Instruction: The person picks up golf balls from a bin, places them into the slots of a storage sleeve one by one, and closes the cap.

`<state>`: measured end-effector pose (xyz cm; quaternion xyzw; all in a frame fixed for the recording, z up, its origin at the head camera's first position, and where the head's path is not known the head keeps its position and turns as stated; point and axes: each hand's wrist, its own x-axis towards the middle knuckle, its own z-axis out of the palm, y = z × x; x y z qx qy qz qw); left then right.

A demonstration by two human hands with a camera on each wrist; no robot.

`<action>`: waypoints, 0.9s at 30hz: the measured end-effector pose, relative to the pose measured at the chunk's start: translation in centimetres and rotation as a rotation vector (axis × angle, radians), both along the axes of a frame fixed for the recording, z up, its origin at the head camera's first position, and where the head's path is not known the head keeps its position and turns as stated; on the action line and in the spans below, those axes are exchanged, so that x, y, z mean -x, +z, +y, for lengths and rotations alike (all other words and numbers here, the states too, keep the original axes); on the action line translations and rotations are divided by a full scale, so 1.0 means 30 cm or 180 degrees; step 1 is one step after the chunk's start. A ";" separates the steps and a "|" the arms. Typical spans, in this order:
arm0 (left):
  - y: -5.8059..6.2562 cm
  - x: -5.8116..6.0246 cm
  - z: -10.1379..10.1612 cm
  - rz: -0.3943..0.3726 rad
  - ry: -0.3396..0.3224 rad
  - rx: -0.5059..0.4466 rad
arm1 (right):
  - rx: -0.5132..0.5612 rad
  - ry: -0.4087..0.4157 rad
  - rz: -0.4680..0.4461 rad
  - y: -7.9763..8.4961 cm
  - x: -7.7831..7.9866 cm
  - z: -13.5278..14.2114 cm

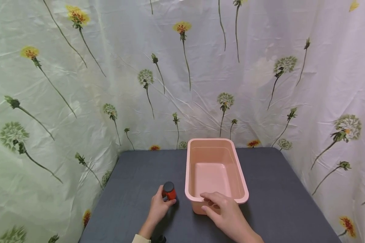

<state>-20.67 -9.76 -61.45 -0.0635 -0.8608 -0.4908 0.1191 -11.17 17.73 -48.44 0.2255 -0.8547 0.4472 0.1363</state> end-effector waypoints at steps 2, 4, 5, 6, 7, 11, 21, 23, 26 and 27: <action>-0.009 -0.004 -0.003 0.0025 -0.0027 0.0044 | 0.0008 0.0043 -0.0029 -0.003 -0.005 -0.001; -0.013 -0.009 -0.006 0.0058 -0.0033 0.0089 | 0.0009 0.0065 -0.0065 -0.004 -0.010 -0.003; -0.014 -0.012 -0.008 0.0063 -0.0028 0.0122 | 0.0012 0.0067 -0.0082 -0.004 -0.011 -0.003; -0.014 -0.013 -0.010 0.0082 -0.0022 0.0163 | 0.0009 0.0066 -0.0084 -0.003 -0.012 -0.004; -0.014 -0.014 -0.012 0.0097 -0.0019 0.0192 | 0.0003 0.0058 -0.0079 -0.001 -0.013 -0.004; -0.016 -0.014 -0.015 0.0101 -0.0004 0.0319 | -0.0018 0.0031 0.0044 0.009 -0.011 0.004; 0.002 -0.013 -0.043 0.0086 -0.0041 0.0718 | -0.0367 -0.0148 0.0829 0.051 0.008 0.060; 0.015 -0.018 -0.054 0.0050 -0.0117 0.0862 | -0.0580 -0.0291 0.0993 0.058 0.016 0.088; 0.039 -0.028 -0.082 0.0075 -0.0286 0.1122 | -0.0968 -0.0568 0.1155 0.067 0.027 0.145; 0.050 -0.031 -0.093 0.0105 -0.0345 0.1208 | -0.1096 -0.0659 0.1186 0.068 0.031 0.169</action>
